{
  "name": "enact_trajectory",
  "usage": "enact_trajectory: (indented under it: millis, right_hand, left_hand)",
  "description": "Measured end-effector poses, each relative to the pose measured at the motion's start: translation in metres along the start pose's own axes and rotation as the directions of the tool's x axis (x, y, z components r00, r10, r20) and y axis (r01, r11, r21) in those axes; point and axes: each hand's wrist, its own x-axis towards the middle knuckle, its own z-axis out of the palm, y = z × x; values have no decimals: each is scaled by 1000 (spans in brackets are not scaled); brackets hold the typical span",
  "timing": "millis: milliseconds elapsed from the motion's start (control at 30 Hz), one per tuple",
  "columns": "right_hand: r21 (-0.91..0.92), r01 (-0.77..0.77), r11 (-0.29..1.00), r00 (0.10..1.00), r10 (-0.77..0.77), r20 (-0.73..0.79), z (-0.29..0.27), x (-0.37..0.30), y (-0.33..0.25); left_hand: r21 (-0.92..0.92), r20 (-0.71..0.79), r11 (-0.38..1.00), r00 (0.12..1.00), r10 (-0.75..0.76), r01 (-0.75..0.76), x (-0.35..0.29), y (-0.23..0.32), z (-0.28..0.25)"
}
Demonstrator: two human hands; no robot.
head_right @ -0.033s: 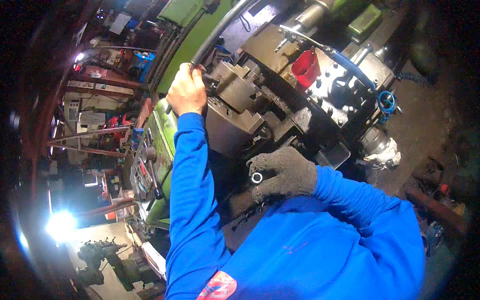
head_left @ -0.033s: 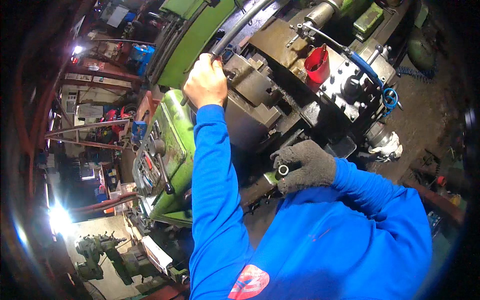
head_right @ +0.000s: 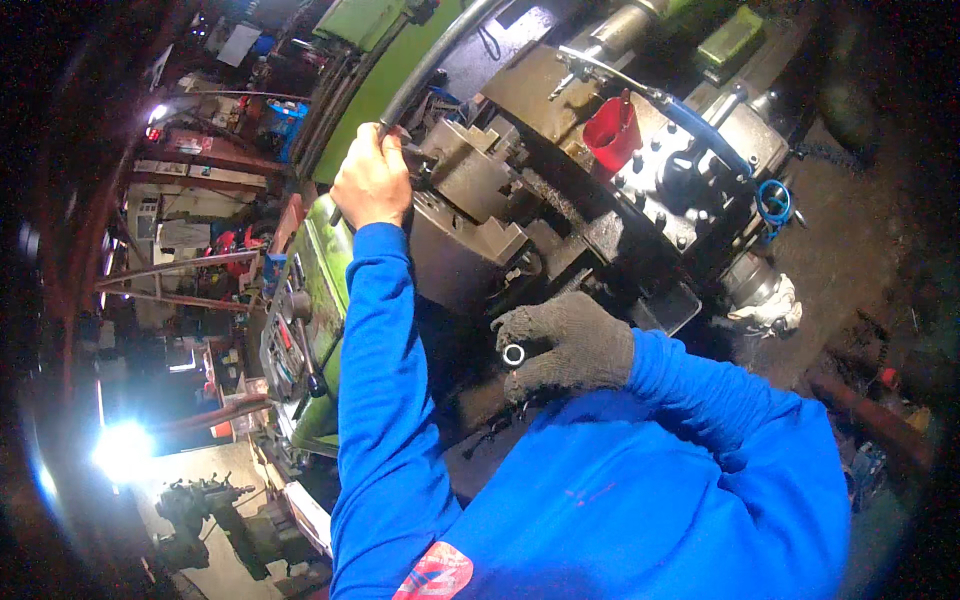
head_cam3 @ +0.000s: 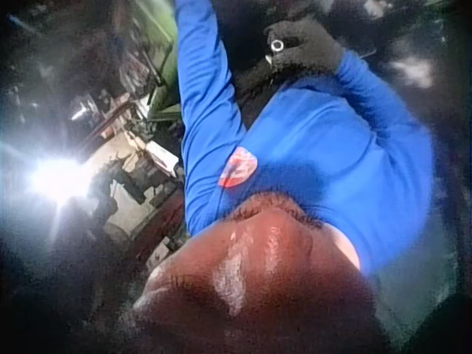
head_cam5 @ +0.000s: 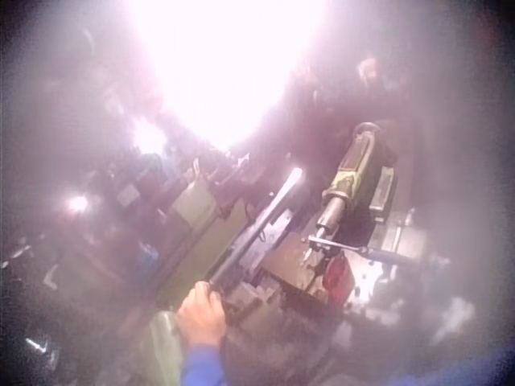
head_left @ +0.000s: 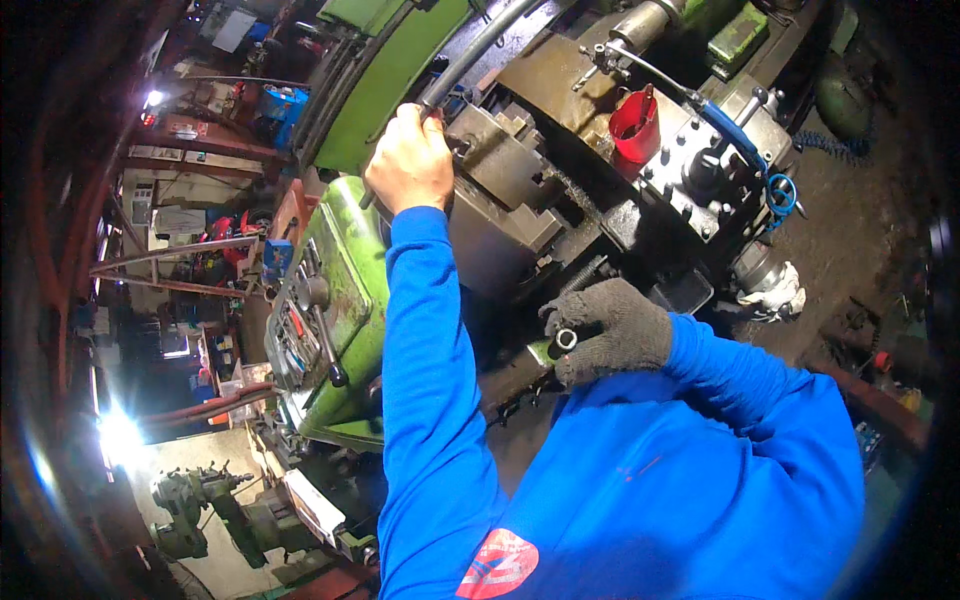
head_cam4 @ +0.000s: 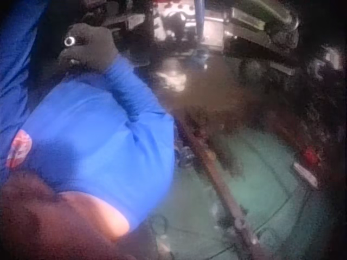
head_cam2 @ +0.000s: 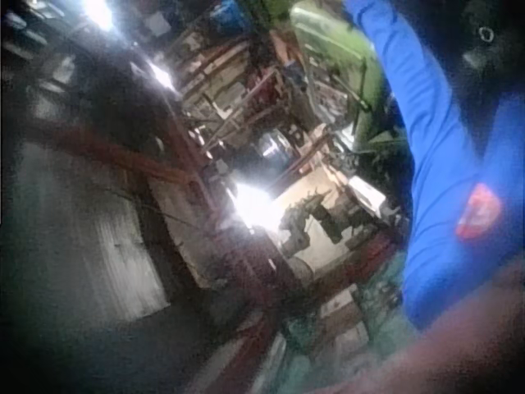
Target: The person operates a green metal lathe in a workshop, adjusting the chuck and tool post, then uses a wrench to tighten components. They handle a metal rod and a small cylindrical part, positioning them in the chuck and making adjustments to the machine's controls.
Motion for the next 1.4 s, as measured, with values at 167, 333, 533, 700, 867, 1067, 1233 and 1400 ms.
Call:
enact_trajectory:
  millis: [167, 333, 533, 700, 867, 1067, 1233, 1400]
  right_hand:
    - [126, 79, 989, 996, -83, 25, 9, 2, 15]
    - [223, 29, 974, 992, -55, 110, 9, 8, 16]
    - [110, 152, 982, 980, -164, 113, 15, 14, 20]
    - [19, 93, 996, 990, -94, 100, 19, 12, 24]
    - [-196, -7, 981, 999, -2, -45, 16, 5, 20]
    - [-480, -257, 839, 896, 21, -443, 3, -8, 43]
    - [-418, -601, 681, 759, 325, -564, -16, -29, 196]
    - [-563, -382, 733, 921, 255, -293, -26, -2, 76]
  left_hand:
    - [-16, 18, 1000, 1000, -18, 19, -3, -5, 1]
    - [0, -20, 1000, 1000, 14, -14, 4, -2, 5]
    - [-1, -40, 1000, 999, 31, -31, 5, -3, 8]
    - [11, -51, 1000, 998, 26, -26, 4, -5, 9]
    - [-11, -49, 1000, 999, 24, -24, 3, -2, 9]
    - [-17, -18, 1000, 1000, 19, -20, 6, -3, 4]
    - [-49, -21, 999, 1000, 10, -11, 2, -5, 2]
    - [-37, -7, 999, 1000, 16, -17, 4, 3, 0]
